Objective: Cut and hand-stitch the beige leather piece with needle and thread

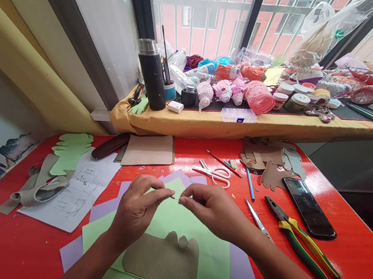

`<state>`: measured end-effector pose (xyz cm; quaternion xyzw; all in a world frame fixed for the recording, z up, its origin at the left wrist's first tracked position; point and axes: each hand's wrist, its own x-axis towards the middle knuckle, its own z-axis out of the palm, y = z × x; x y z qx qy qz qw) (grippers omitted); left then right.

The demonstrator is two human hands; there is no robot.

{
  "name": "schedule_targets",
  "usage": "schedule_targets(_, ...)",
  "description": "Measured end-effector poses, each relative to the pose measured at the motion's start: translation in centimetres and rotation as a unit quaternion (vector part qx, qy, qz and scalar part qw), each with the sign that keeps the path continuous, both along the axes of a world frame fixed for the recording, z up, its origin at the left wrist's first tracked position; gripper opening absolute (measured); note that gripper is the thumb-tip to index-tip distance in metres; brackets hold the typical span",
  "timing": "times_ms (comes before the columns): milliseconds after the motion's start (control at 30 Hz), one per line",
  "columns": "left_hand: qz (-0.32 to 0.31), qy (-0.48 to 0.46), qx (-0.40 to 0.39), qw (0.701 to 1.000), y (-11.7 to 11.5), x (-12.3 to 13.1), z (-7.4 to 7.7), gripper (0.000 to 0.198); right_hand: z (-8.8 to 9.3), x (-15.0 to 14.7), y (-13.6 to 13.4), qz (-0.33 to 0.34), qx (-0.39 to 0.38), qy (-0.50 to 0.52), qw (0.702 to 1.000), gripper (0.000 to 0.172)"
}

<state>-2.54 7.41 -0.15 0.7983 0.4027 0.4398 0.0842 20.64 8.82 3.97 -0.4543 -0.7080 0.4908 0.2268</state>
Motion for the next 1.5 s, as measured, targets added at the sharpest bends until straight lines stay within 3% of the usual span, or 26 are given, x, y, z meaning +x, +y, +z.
schedule_targets(200,0.050,-0.116,-0.133,0.983,0.1,-0.6,-0.2,0.016,-0.2,1.0,-0.2,-0.003,-0.019,0.011,1.000,0.030)
schedule_targets(300,0.055,-0.189,-0.198,0.960,0.5,-0.8,-0.8,0.006,-0.6,1.3,-0.3,0.001,-0.010,-0.006,1.000,0.032)
schedule_targets(433,0.102,-0.279,-0.301,0.906,2.1,-1.8,-2.8,0.026,-0.8,1.5,-0.5,0.003,0.006,-0.019,1.000,0.032)
schedule_targets(533,0.150,-0.240,-0.334,0.899,3.0,-2.6,-4.3,0.032,-0.6,1.4,-0.7,0.009,0.009,-0.022,1.000,0.030)
schedule_targets(767,0.194,-0.159,-0.269,0.930,2.7,-2.8,-4.6,0.020,-0.6,0.9,-0.9,0.020,0.029,-0.040,0.999,0.028)
schedule_targets(933,0.185,-0.116,-0.209,0.953,2.7,-2.9,-4.2,0.021,-0.8,0.6,-1.0,0.025,0.039,-0.057,0.997,0.027)
schedule_targets(1133,0.129,-0.006,-0.143,0.981,2.7,-2.4,-4.5,0.015,-1.1,0.6,-1.4,0.022,0.041,-0.069,0.997,0.027)
schedule_targets(1300,0.108,-0.049,-0.108,0.987,1.4,-1.6,-2.4,0.020,-1.7,0.9,-1.5,0.017,0.043,-0.053,0.998,0.034)
schedule_targets(1500,0.075,-0.110,-0.130,0.983,0.4,-0.6,-0.6,0.025,-2.1,1.4,-1.6,-0.007,0.056,-0.040,0.998,0.038)
